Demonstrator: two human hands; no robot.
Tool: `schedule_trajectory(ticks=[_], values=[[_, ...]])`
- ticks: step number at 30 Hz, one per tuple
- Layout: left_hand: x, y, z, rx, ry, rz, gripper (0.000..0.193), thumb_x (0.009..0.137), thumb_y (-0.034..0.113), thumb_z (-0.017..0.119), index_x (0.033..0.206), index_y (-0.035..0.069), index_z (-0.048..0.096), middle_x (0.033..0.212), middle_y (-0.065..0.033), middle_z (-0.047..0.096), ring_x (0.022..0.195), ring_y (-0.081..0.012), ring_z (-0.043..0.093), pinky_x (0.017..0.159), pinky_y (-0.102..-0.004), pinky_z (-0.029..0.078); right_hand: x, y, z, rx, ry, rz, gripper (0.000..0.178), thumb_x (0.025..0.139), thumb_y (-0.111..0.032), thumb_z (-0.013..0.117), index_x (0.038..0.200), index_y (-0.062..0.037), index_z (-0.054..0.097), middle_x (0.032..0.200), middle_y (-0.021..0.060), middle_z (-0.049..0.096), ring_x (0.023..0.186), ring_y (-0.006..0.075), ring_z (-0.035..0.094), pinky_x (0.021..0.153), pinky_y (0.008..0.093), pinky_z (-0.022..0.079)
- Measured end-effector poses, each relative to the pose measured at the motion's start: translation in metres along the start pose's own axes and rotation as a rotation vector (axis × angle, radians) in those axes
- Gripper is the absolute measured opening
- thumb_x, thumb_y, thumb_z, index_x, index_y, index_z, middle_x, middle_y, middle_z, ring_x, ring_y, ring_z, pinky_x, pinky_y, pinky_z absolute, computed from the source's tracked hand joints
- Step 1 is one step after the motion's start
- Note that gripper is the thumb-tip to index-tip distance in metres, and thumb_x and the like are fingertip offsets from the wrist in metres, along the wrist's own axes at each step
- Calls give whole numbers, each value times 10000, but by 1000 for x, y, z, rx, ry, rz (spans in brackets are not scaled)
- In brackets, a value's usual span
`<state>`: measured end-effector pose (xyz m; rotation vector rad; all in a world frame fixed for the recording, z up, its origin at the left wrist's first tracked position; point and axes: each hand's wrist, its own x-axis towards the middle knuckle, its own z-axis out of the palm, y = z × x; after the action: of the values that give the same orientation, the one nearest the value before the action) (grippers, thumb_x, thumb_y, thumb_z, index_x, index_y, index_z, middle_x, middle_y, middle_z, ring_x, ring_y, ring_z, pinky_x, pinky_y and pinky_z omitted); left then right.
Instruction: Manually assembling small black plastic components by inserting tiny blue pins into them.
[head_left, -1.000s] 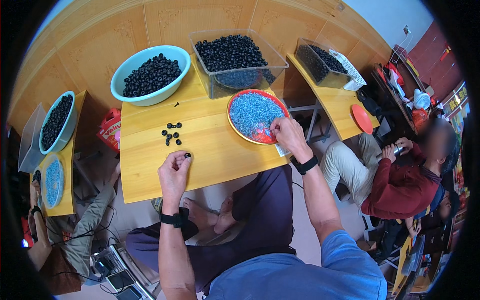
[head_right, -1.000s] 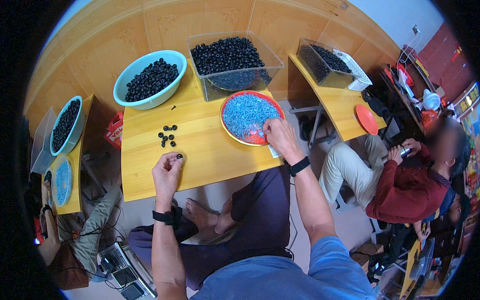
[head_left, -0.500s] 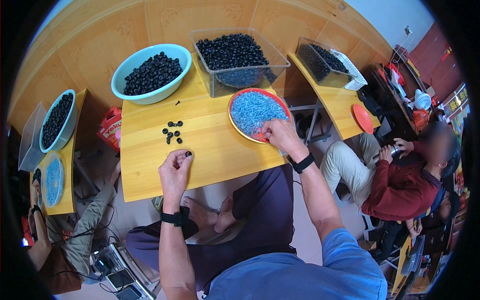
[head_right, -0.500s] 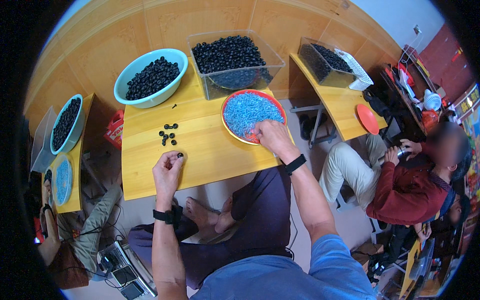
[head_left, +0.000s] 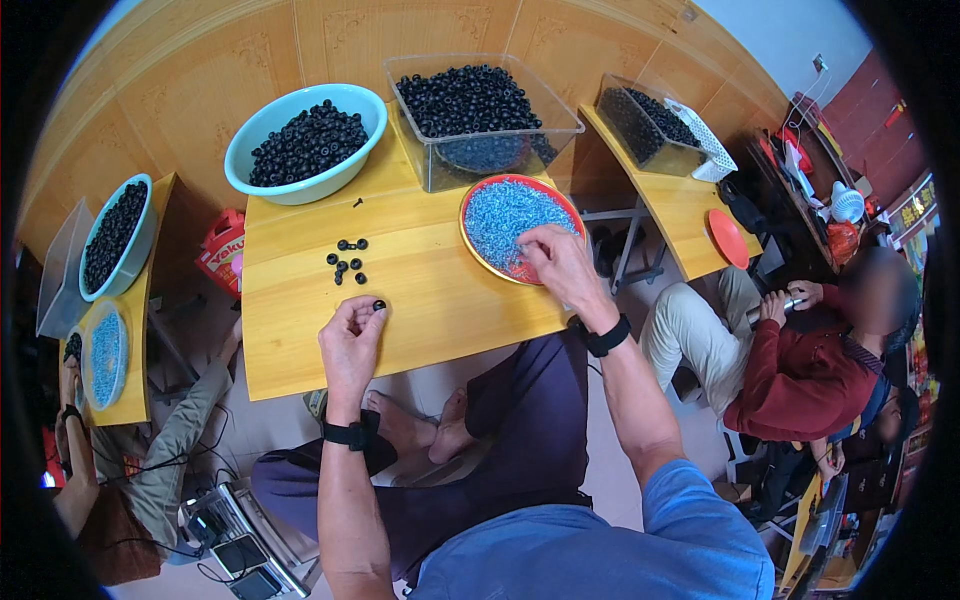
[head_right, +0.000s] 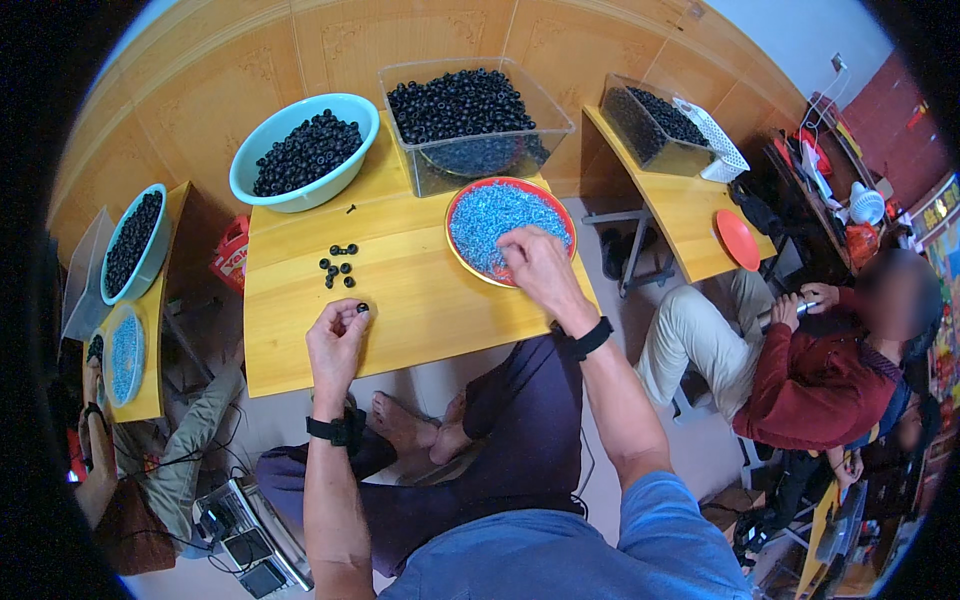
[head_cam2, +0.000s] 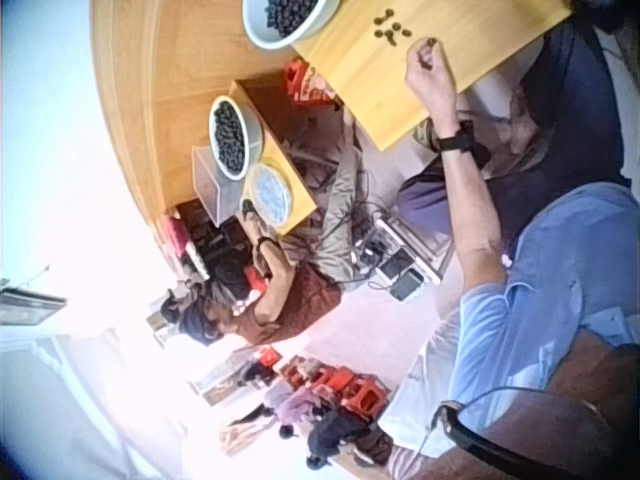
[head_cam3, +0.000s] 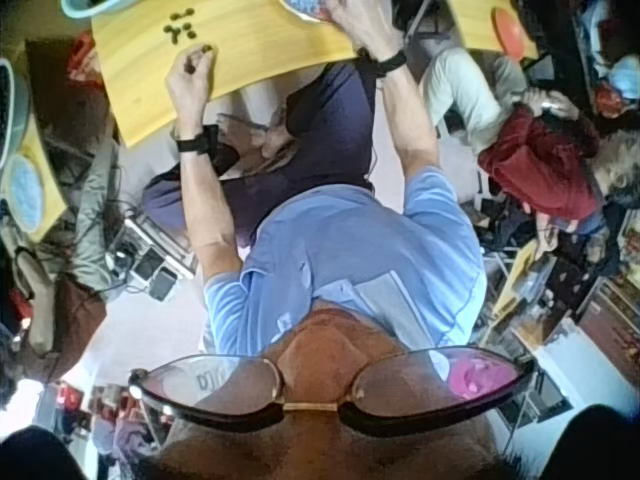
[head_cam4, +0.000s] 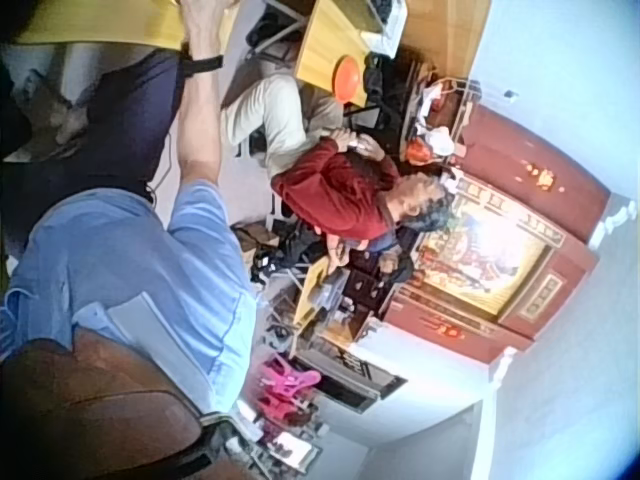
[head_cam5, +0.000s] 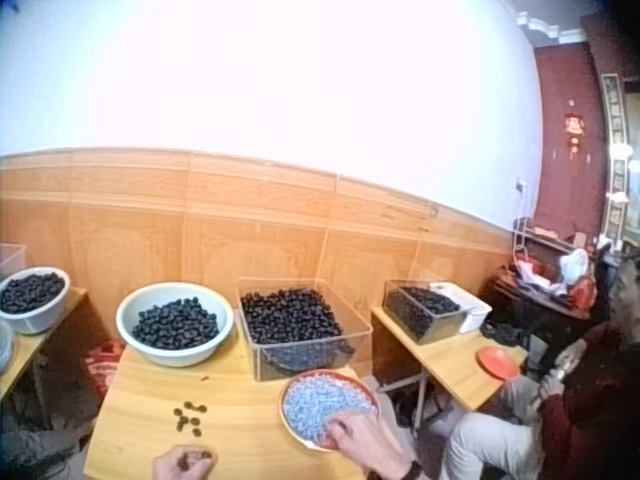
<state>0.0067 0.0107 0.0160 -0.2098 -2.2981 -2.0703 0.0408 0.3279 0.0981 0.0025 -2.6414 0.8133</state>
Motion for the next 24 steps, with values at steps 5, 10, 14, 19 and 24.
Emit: schedule_trajectory(ticks=[5,10,14,19,24], values=[[-1,-1,-2,-40,-21,0,155,909,5,734,1051,-39,690,875,-44,719,769,-74,637,753,-225,525,-10,-40,39,228,-110,-13,146,863,-85,703,964,21,711,795,122,719,695,217,710,649,329,544],[0,-7,-3,-136,-78,-34,163,933,10,711,1078,-30,650,874,-45,721,765,-79,642,730,-229,517,-21,-67,96,361,-269,-17,179,875,-97,708,1005,25,699,840,144,744,718,203,731,659,316,568],[0,-5,-4,-169,-149,-24,161,970,27,669,1109,-9,597,869,-57,725,752,-78,631,715,-228,508,-22,-89,121,442,-242,-14,190,885,-103,692,1018,32,686,857,173,744,749,250,744,676,348,574],[1,-3,-7,-141,-156,-45,151,982,42,658,1107,-4,588,846,-52,718,741,-75,613,697,-228,496,-23,-104,138,475,-163,-29,117,881,-82,647,947,14,646,858,210,704,818,396,692,729,463,551],[2,0,-8,-175,-136,-44,155,984,36,654,1114,-13,585,837,-40,701,747,-63,590,682,-225,483,-23,-104,142,426,-96,-91,131,899,-67,637,998,19,642,902,212,714,845,375,710,737,441,563]])
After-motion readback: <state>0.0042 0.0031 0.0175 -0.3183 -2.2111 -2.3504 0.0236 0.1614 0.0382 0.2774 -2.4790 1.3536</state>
